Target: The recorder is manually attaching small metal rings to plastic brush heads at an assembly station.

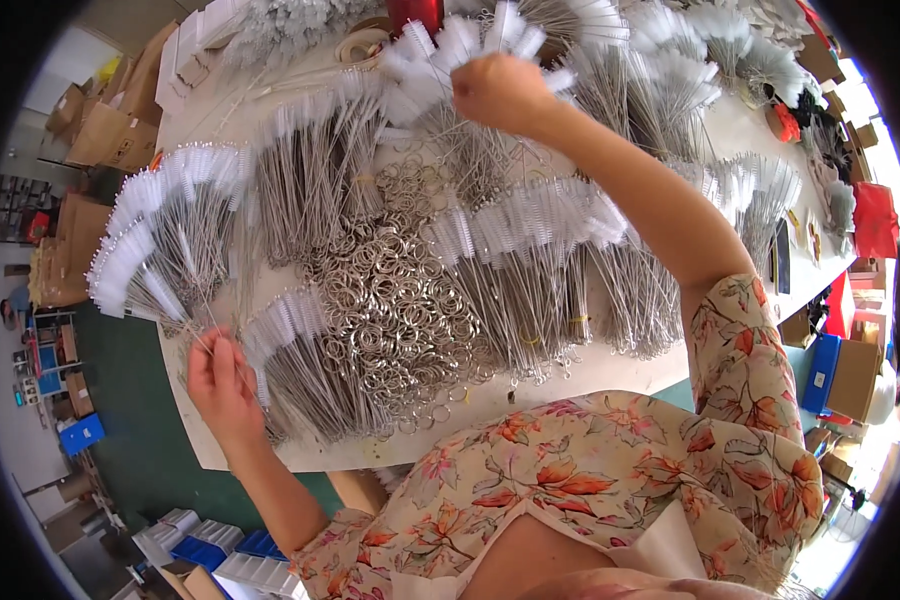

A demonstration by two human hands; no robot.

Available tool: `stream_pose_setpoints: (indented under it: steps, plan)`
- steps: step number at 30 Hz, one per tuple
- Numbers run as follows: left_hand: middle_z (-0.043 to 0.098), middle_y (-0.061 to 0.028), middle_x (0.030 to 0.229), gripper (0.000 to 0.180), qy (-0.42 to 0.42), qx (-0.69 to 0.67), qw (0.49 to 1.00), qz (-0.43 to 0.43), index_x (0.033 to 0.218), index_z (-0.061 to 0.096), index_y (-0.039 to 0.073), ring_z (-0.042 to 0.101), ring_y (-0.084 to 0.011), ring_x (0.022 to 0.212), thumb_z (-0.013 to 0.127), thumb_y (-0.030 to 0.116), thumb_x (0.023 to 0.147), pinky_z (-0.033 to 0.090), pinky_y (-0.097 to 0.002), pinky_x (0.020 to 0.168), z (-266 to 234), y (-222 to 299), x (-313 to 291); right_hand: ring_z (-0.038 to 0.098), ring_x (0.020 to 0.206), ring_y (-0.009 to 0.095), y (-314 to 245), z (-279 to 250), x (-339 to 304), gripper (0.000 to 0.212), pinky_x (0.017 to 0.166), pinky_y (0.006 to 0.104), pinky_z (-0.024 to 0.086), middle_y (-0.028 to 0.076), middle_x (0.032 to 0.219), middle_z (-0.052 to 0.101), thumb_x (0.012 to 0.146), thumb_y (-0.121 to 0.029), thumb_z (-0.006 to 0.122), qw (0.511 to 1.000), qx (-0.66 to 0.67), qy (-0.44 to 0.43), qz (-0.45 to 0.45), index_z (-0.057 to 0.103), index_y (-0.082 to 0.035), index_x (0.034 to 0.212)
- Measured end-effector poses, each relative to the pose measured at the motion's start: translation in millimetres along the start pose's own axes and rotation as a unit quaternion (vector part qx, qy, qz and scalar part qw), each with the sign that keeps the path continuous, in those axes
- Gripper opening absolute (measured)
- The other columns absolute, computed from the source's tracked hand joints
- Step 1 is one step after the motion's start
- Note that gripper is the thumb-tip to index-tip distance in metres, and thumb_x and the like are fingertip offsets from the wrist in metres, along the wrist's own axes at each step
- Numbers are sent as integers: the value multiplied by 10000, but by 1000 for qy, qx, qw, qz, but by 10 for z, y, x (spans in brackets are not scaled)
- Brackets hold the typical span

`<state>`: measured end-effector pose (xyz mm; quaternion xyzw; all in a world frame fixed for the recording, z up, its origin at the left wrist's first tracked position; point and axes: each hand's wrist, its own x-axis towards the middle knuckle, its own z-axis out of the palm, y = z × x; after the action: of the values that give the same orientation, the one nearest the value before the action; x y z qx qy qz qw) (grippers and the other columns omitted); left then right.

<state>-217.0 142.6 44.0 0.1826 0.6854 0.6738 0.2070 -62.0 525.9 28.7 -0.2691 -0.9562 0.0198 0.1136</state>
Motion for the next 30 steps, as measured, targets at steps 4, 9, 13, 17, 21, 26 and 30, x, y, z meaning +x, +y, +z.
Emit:
stream_pose_setpoints:
  steps: [4, 9, 13, 17, 21, 26, 30]
  plan:
    - [451, 8, 689, 152, 3, -34, 999, -3, 1024, 534, -9, 287, 1, 468, 481, 81, 913, 217, -160, 388, -258, -103, -239, 530, 611, 103, 309, -461, 187, 184, 587, 252, 454, 7, 676, 544, 872, -202, 541, 913, 347, 204, 61, 576, -26, 833]
    - [402, 28, 678, 227, 52, 10, 998, 23, 1111, 528, 4, 315, -30, 541, 453, 130, 937, 236, -171, 425, -411, -170, -377, 573, 625, 137, 827, -1002, 31, 131, 602, 295, 505, 54, 723, 563, 832, -118, 550, 777, 585, 215, 83, 566, -6, 899]
    - [400, 25, 664, 274, 94, -1, 996, 8, 1129, 517, 9, 294, -25, 508, 455, 204, 947, 222, -171, 405, -264, -69, -488, 560, 618, 149, 2161, -963, -351, 161, 582, 297, 503, 68, 737, 566, 833, -131, 522, 866, 419, 224, 154, 575, 1, 908]
    - [434, 23, 694, 298, 110, -6, 993, -33, 1134, 525, 24, 240, -3, 453, 444, 247, 954, 191, -160, 387, -382, -252, -491, 564, 639, 134, 2517, -832, -823, 250, 590, 299, 453, 57, 732, 636, 724, -285, 659, 917, 137, 171, 334, 696, -86, 872]
    - [419, 27, 685, 295, 73, -14, 996, -44, 1073, 552, 22, 244, -6, 459, 442, 269, 954, 186, -160, 389, -266, -337, -503, 635, 789, 224, 2882, -607, -1010, 311, 736, 344, 493, 109, 839, 674, 665, -315, 688, 913, 70, 84, 394, 704, -83, 871]
    - [406, 23, 659, 286, 88, 13, 995, -43, 980, 560, 4, 259, -12, 456, 454, 268, 947, 192, -161, 392, -186, -307, -581, 639, 768, 261, 2958, -261, -892, 322, 741, 348, 500, 134, 806, 669, 629, -327, 703, 907, 44, 60, 414, 708, -80, 835]
    - [415, 20, 663, 268, 96, 29, 993, -55, 966, 558, 6, 268, -13, 449, 451, 251, 948, 195, -164, 381, -192, -316, -644, 642, 781, 262, 3028, -59, -824, 331, 752, 344, 502, 138, 802, 667, 596, -339, 725, 901, -17, -18, 433, 712, -103, 828]
